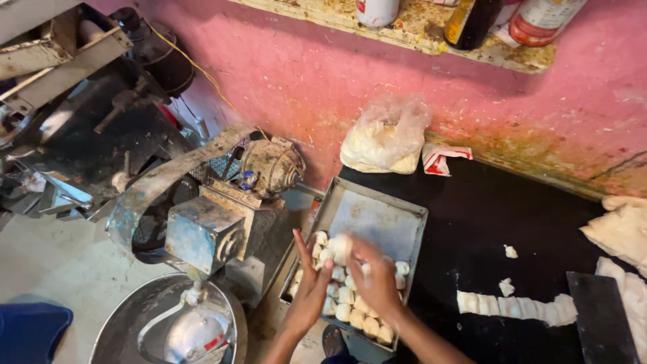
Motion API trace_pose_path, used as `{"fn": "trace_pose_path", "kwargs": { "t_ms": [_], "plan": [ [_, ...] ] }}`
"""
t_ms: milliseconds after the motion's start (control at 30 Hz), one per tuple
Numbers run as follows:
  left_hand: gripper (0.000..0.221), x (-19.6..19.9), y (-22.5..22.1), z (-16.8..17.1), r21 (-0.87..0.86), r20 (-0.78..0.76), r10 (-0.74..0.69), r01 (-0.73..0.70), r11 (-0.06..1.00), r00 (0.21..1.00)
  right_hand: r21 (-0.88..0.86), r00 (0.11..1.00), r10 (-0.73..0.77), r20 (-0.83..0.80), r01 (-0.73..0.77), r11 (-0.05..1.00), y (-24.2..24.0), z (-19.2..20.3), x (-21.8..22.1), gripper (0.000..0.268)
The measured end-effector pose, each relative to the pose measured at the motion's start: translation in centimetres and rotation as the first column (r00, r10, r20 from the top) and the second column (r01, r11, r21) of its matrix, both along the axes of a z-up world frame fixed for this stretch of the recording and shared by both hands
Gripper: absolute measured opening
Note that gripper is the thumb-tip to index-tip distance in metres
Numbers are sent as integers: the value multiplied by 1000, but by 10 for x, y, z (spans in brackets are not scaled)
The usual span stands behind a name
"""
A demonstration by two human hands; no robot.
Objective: The person cuts a large mass of dough into smaller strips using a metal scraper and سپس rolls these strips into individual round balls by hand, placing each ball onto a metal tray.
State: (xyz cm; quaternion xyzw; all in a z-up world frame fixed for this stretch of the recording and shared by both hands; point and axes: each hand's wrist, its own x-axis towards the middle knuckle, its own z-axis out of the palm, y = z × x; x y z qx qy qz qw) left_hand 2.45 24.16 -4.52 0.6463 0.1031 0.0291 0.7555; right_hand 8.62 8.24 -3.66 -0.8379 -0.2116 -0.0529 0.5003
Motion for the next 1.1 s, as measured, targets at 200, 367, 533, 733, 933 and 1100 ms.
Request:
{"fn": "trace_pose_path", "kwargs": {
  "t_ms": [200,367,533,733,933,1100],
  "plan": [
    [46,3,14,-46,346,-69,229,-192,918,971,-33,996,-16,-87,13,999,60,-42,108,28],
    [44,19,9,-65,874,56,61,-78,480,997,474,917,-148,-370,323,819,20,-73,87,24],
    [55,106,15,-79,991,126,-329,-135,-6,936,91,947,-272,-171,291,952,-104,-71,12,20],
    [51,108,-37,-64,970,207,-148,-182,164,967,-584,909,-330,255,417,697,-247,-25,-15,34],
    [57,59,-182,-57,572,251,-602,385,724,758,-112,963,-44,-266,15,994,-259,-25,-14,40],
    [31,54,-225,-42,-55,-168,-350,345,937,922,73,953,-77,-294,102,992,-297,-9,7,52]
  ]
}}
